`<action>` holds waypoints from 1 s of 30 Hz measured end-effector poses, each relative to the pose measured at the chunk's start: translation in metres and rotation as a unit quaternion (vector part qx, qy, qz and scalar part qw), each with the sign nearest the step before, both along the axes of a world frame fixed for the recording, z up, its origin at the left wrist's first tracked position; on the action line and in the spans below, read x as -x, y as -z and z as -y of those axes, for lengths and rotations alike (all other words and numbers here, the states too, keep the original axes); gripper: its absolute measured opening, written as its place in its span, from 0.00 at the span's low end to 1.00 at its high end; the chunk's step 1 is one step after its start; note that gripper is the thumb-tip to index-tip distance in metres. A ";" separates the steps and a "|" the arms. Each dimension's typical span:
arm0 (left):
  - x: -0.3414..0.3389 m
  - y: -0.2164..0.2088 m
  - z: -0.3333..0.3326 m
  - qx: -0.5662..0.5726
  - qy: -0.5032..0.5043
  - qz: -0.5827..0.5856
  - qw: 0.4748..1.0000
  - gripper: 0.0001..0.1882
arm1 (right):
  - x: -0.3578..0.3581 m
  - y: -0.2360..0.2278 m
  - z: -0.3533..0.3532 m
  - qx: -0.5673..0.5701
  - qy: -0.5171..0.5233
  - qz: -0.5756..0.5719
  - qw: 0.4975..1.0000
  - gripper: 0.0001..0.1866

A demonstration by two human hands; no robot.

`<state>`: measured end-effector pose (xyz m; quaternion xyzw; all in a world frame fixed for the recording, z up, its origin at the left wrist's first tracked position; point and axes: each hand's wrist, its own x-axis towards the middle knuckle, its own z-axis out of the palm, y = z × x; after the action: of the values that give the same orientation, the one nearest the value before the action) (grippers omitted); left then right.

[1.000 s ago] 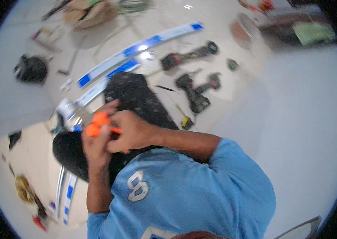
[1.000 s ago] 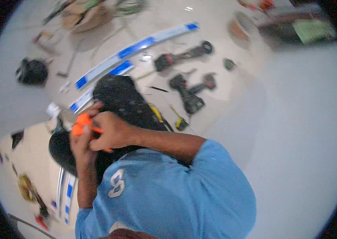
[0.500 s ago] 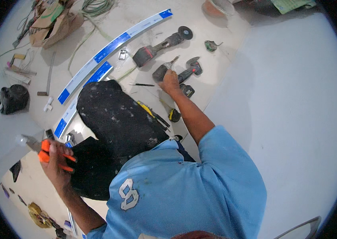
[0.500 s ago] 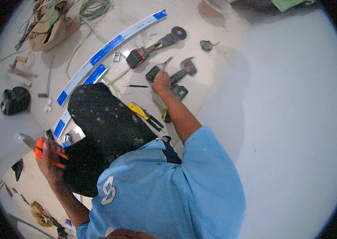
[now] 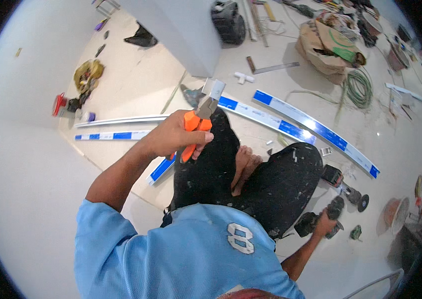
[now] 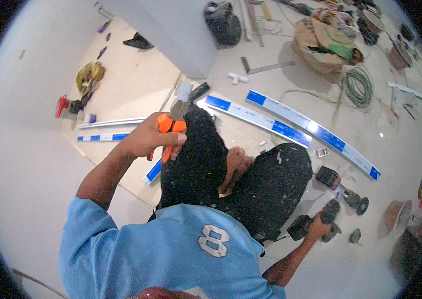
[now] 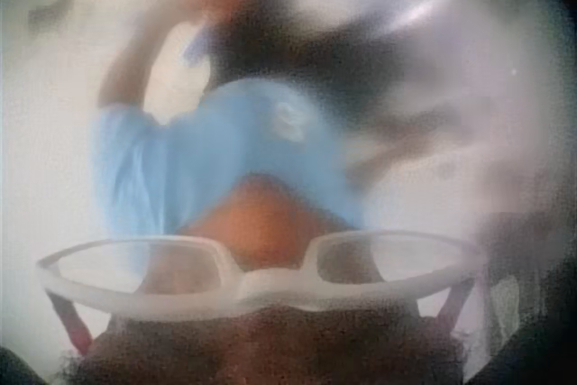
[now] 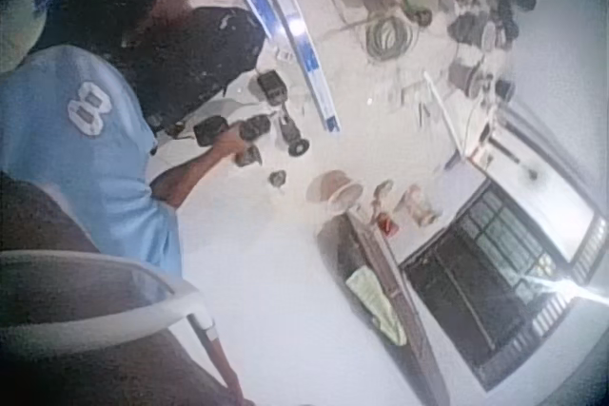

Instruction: The person assembles a metal frame by cutting aluminum profiles, grinding edges, drilling holes, and fastening components with a rivet gun. They handle small metal connectors and use various power tools to complete the assembly.

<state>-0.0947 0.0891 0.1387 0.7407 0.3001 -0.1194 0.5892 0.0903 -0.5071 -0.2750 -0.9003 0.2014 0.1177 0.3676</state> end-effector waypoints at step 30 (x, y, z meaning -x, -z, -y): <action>0.048 0.021 -0.002 -0.064 0.042 -0.221 0.972 0.16 | 0.024 -0.372 -0.300 -0.321 -0.645 0.114 0.684 0.36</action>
<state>-0.1424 0.0908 0.1179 0.7439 0.3984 -0.2850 0.4546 0.0664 -0.2071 0.0966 -0.6415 -0.5223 0.2797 0.4873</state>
